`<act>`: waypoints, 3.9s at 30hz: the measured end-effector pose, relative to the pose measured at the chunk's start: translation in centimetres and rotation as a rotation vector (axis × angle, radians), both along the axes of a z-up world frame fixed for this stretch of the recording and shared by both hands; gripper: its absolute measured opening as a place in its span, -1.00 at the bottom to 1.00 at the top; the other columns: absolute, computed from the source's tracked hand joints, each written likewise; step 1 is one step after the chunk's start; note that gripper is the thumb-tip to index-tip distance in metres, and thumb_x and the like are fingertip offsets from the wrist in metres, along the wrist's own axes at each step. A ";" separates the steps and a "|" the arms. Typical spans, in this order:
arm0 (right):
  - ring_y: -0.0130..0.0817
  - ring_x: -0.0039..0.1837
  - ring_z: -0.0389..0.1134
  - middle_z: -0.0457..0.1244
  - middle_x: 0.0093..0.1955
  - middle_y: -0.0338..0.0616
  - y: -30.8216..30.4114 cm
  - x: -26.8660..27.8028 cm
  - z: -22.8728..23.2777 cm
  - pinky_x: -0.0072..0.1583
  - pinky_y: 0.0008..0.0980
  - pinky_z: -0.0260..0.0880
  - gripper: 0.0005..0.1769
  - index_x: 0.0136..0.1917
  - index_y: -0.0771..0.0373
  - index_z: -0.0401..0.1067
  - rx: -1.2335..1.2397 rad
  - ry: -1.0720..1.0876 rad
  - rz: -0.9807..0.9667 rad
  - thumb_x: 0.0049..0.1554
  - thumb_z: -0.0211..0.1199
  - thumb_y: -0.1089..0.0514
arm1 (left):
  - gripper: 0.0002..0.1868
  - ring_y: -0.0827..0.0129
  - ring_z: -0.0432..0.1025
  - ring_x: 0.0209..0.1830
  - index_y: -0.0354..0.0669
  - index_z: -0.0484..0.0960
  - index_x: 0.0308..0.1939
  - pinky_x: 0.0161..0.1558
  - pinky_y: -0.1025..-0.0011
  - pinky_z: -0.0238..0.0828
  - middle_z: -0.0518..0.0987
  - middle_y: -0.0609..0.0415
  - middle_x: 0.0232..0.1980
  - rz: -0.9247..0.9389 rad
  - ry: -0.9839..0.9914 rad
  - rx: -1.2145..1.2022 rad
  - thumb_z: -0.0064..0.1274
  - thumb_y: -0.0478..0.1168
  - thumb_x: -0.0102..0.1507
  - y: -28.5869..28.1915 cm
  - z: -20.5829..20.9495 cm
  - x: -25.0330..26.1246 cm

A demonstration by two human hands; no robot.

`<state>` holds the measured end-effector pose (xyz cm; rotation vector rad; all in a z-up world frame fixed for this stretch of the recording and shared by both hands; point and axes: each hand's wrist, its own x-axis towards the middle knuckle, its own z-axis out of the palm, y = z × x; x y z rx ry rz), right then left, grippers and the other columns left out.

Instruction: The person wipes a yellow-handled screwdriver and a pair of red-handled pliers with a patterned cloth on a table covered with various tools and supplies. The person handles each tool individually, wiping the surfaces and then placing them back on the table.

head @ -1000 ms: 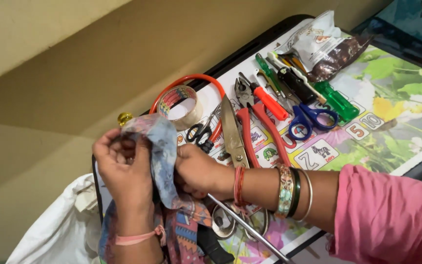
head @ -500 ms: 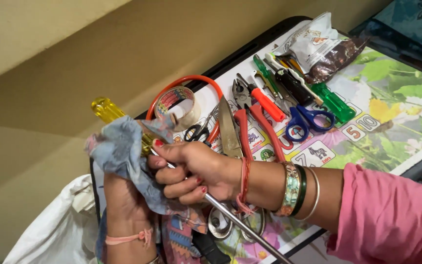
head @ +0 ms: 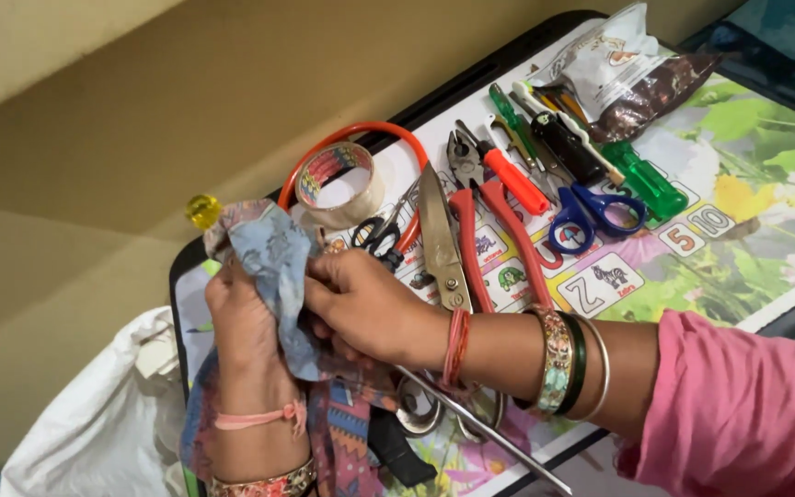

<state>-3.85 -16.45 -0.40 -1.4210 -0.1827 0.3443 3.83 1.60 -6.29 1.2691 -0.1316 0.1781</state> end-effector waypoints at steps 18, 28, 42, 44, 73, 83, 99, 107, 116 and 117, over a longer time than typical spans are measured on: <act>-0.64 -0.45 -0.16 -0.09 -0.41 -0.43 -2.4 2.0 0.7 -0.48 -0.58 -0.27 -0.73 -0.02 0.13 0.17 0.751 0.553 0.464 0.44 -0.21 -0.02 | -0.75 0.29 0.55 -0.18 -0.20 0.58 -0.01 -0.12 0.34 0.58 0.64 0.02 -0.11 -0.350 0.298 -0.391 0.00 -0.09 0.42 -0.6 3.9 -3.1; -0.62 -0.53 -0.17 -0.08 -0.50 -0.42 -0.7 1.7 -0.2 -0.51 -0.51 -0.30 -0.64 -0.18 0.10 0.22 0.290 0.353 0.230 0.37 -0.16 -0.09 | -0.79 0.31 0.51 -0.44 -0.29 0.63 -0.18 -0.41 0.36 0.46 0.63 -0.02 -0.30 -0.183 0.237 -0.018 0.01 -0.19 0.37 -0.4 3.3 -2.0; -0.67 -0.41 -0.15 -0.12 -0.37 -0.45 -2.5 3.0 -1.4 -0.44 -0.62 -0.18 -0.73 0.04 0.13 0.15 0.976 0.557 0.657 0.48 -0.19 -0.05 | -0.80 0.28 0.55 -0.13 -0.27 0.61 -0.01 -0.01 0.33 0.58 0.63 -0.03 -0.09 -0.366 0.280 -0.423 0.06 -0.18 0.45 -0.2 3.8 -3.0; -0.65 -0.46 -0.11 -0.08 -0.43 -0.45 -2.1 2.8 -1.2 -0.47 -0.59 -0.14 -0.69 -0.05 0.14 0.20 0.812 0.498 0.533 0.43 -0.19 -0.04 | -0.77 0.25 0.54 -0.26 -0.30 0.63 -0.06 -0.17 0.34 0.56 0.63 -0.06 -0.20 -0.387 0.253 -0.381 0.05 -0.16 0.42 -0.3 3.8 -2.6; -0.62 -0.49 -0.10 -0.02 -0.45 -0.39 -1.7 2.2 -1.6 -0.48 -0.54 -0.14 -0.61 0.02 0.31 0.36 0.564 0.358 0.166 0.40 -0.08 -0.05 | -0.64 0.49 0.53 -0.13 -0.05 0.48 0.12 -0.16 0.52 0.52 0.57 0.15 -0.03 0.210 -0.182 0.061 0.19 -0.38 0.29 -1.1 1.1 0.6; -0.59 -0.51 -0.11 -0.04 -0.47 -0.40 -1.7 2.7 -1.6 -0.49 -0.53 -0.15 -0.62 -0.03 0.26 0.37 0.560 0.358 0.156 0.40 -0.09 -0.04 | -0.71 0.35 0.51 -0.38 -0.20 0.61 -0.05 -0.37 0.42 0.49 0.60 0.05 -0.30 -0.327 0.115 -0.398 0.10 -0.06 0.32 -2.7 3.7 -3.0; -0.63 -0.49 -0.16 -0.08 -0.46 -0.43 -2.2 1.8 -0.4 -0.48 -0.55 -0.24 -0.67 -0.09 0.14 0.28 0.626 0.401 0.362 0.39 -0.08 -0.08 | -0.81 0.32 0.48 -0.51 -0.23 0.63 -0.14 -0.47 0.42 0.41 0.59 0.01 -0.42 -0.174 0.226 -0.196 -0.01 -0.18 0.33 -1.6 3.8 -2.3; -0.64 -0.47 -0.16 -0.09 -0.44 -0.43 -2.7 2.1 -0.2 -0.48 -0.58 -0.25 -0.63 -0.05 0.14 0.28 0.650 0.451 0.430 0.42 -0.12 -0.13 | -0.73 0.32 0.50 -0.48 -0.26 0.60 -0.12 -0.42 0.43 0.47 0.60 -0.01 -0.38 -0.232 0.223 -0.289 0.03 -0.08 0.36 -1.9 4.3 -2.8; -0.59 -0.50 -0.16 -0.11 -0.47 -0.42 -1.3 1.8 -1.2 -0.49 -0.52 -0.25 -0.62 -0.18 0.08 0.16 0.502 0.454 0.290 0.39 -0.14 -0.15 | -0.81 0.28 0.51 -0.46 -0.33 0.64 -0.15 -0.44 0.40 0.48 0.64 -0.05 -0.31 -0.047 0.180 -0.045 -0.01 -0.25 0.37 -2.1 3.0 -2.4; -0.62 -0.48 -0.16 -0.10 -0.45 -0.43 -1.9 1.9 -1.1 -0.49 -0.55 -0.25 -0.63 -0.15 0.10 0.19 0.576 0.448 0.363 0.40 -0.13 -0.13 | -0.82 0.22 0.50 -0.50 -0.33 0.63 -0.18 -0.48 0.35 0.47 0.63 -0.09 -0.35 -0.087 0.161 -0.052 -0.03 -0.27 0.35 -1.6 3.3 -2.7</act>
